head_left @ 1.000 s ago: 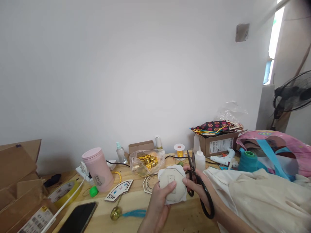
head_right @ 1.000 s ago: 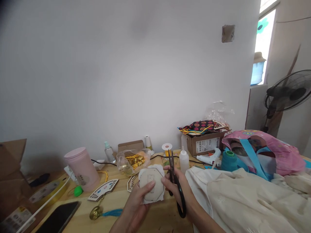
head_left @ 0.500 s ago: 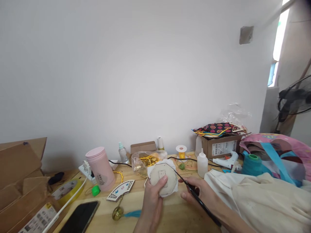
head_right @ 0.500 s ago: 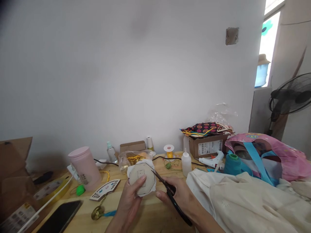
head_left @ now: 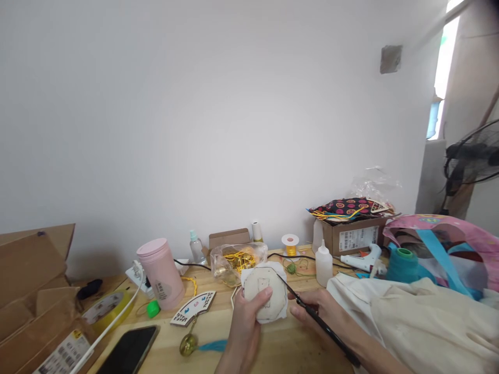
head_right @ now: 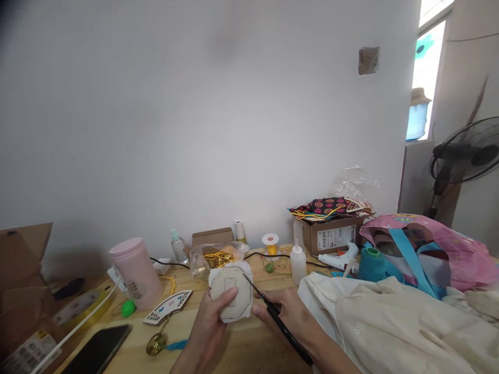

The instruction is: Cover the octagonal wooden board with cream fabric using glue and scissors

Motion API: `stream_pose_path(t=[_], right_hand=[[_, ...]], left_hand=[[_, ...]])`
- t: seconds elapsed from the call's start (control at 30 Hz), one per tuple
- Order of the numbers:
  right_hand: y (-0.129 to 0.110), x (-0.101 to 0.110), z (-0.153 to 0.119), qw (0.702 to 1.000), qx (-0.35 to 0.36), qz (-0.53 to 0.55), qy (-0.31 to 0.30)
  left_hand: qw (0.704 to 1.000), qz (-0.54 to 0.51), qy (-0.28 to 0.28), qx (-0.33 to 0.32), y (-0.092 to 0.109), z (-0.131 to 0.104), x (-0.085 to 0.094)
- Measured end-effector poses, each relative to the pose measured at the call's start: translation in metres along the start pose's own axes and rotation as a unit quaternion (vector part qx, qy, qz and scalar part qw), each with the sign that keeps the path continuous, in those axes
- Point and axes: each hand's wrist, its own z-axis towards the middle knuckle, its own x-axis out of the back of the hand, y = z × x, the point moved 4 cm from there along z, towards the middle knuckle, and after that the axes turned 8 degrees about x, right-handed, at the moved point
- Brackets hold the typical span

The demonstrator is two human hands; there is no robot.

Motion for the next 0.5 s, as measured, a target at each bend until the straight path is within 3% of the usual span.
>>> stream_pose_path(t=[0.13,0.5], right_hand=[[-0.0042,-0.0017,0.0000,0.999,0.005,-0.014,-0.028],[-0.0045,-0.0021,0.0012,0.999,0.004,-0.007,-0.036]], left_hand=[[1.000,0.003,-0.008,0.006,-0.0016,-0.0002,-0.0013],[1.000,0.005,-0.002,0.009,-0.0024,0.0020,0.0009]])
